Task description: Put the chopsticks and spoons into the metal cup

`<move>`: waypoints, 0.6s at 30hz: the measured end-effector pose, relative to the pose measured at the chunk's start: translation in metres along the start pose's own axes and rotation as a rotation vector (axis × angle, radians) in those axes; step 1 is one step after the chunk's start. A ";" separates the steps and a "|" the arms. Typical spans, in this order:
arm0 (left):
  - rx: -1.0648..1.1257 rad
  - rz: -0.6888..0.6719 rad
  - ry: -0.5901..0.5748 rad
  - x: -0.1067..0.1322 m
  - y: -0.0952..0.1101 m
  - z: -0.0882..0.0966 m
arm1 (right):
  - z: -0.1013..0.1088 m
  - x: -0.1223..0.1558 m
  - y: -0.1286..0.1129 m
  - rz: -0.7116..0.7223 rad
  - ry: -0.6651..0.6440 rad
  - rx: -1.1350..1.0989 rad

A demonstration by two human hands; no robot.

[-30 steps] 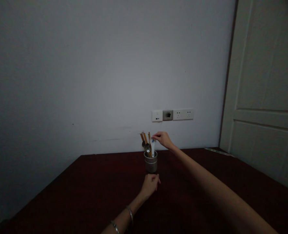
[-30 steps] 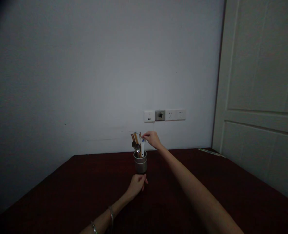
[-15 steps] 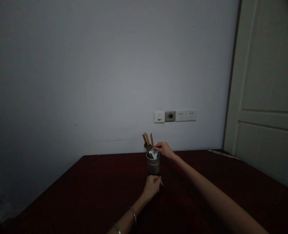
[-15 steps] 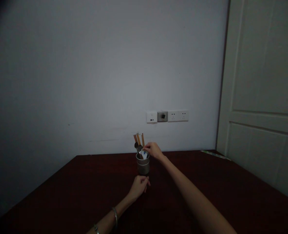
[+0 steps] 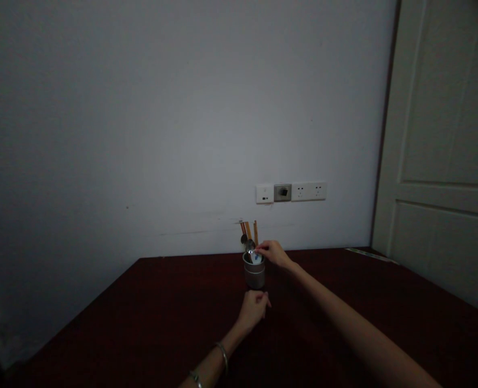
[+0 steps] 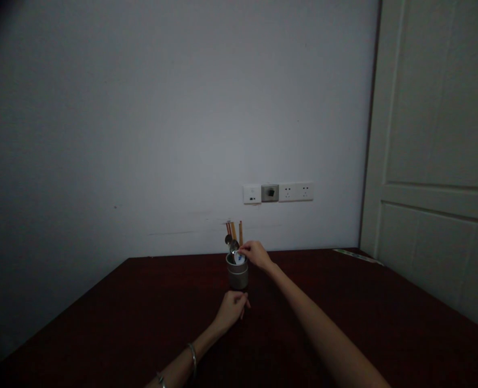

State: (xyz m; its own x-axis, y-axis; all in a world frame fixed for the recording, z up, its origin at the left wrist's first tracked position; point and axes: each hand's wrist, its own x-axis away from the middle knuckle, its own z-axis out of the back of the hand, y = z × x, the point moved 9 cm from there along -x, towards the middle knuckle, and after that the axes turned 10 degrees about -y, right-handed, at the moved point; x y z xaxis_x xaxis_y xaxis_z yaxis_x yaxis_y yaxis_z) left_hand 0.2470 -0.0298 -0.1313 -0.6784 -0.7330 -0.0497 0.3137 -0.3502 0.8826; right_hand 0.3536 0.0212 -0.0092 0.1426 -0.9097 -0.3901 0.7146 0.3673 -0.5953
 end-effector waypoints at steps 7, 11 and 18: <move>-0.028 -0.009 0.000 -0.003 -0.004 0.000 | 0.000 0.000 0.001 -0.006 -0.007 -0.014; -0.020 -0.028 0.001 -0.004 -0.004 -0.001 | 0.000 0.000 0.001 0.003 -0.012 -0.010; 0.000 -0.018 -0.019 -0.002 -0.003 -0.003 | 0.004 0.001 0.002 -0.031 0.019 -0.021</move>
State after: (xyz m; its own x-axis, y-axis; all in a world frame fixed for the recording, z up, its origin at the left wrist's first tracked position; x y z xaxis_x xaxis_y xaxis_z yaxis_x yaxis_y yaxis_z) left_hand 0.2493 -0.0287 -0.1356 -0.6966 -0.7152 -0.0565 0.3012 -0.3630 0.8818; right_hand 0.3576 0.0200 -0.0083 0.1077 -0.9169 -0.3842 0.7039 0.3433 -0.6218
